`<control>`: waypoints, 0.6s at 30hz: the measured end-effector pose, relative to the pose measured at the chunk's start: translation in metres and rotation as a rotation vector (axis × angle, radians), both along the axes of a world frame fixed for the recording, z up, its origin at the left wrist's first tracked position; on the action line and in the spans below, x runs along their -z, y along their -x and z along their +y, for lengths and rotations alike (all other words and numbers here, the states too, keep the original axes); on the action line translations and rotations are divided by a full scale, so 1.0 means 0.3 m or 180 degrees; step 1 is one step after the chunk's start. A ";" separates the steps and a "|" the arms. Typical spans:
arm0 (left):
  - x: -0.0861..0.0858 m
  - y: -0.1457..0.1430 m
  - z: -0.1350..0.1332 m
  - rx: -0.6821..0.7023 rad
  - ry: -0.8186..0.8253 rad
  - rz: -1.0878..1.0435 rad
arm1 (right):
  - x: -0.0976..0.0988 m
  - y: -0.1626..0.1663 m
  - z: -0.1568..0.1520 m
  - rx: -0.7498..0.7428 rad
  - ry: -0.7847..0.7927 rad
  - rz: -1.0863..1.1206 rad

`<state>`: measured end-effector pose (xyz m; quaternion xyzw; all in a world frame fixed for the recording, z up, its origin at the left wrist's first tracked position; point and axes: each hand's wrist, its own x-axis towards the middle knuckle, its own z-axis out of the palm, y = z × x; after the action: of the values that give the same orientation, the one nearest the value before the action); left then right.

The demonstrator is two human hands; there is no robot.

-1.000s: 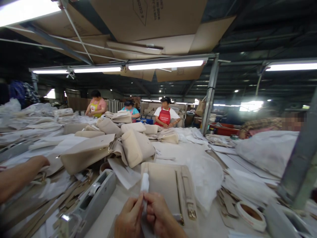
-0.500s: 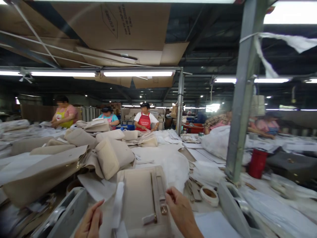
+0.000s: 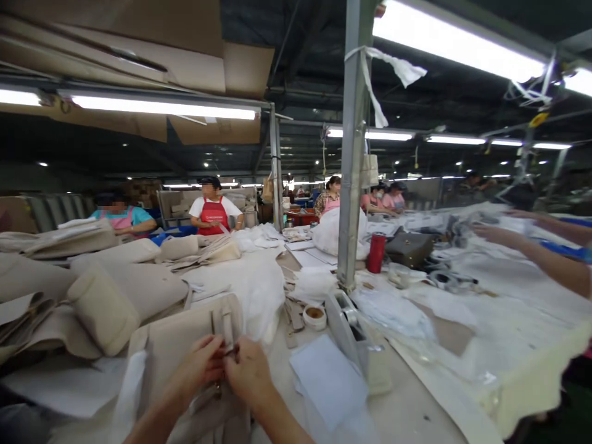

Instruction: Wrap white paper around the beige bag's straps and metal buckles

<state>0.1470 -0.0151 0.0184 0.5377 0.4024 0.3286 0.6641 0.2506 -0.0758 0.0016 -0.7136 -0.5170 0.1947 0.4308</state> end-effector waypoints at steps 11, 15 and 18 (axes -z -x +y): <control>0.065 -0.036 0.009 -0.0025 0.0503 -0.0478 | 0.033 -0.215 -0.215 -0.0551 0.0165 0.0909; 0.068 -0.024 0.011 -0.0086 0.0557 -0.0506 | 0.062 -0.337 -0.272 -0.0416 0.0318 0.0678; 0.071 -0.019 0.014 -0.0116 0.0559 -0.0515 | 0.109 -0.359 -0.313 -0.0441 0.0487 0.0565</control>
<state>0.1528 -0.0108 -0.0028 0.4418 0.3844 0.3464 0.7329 0.3583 -0.1698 -0.0310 -0.6870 -0.5085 0.3251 0.4047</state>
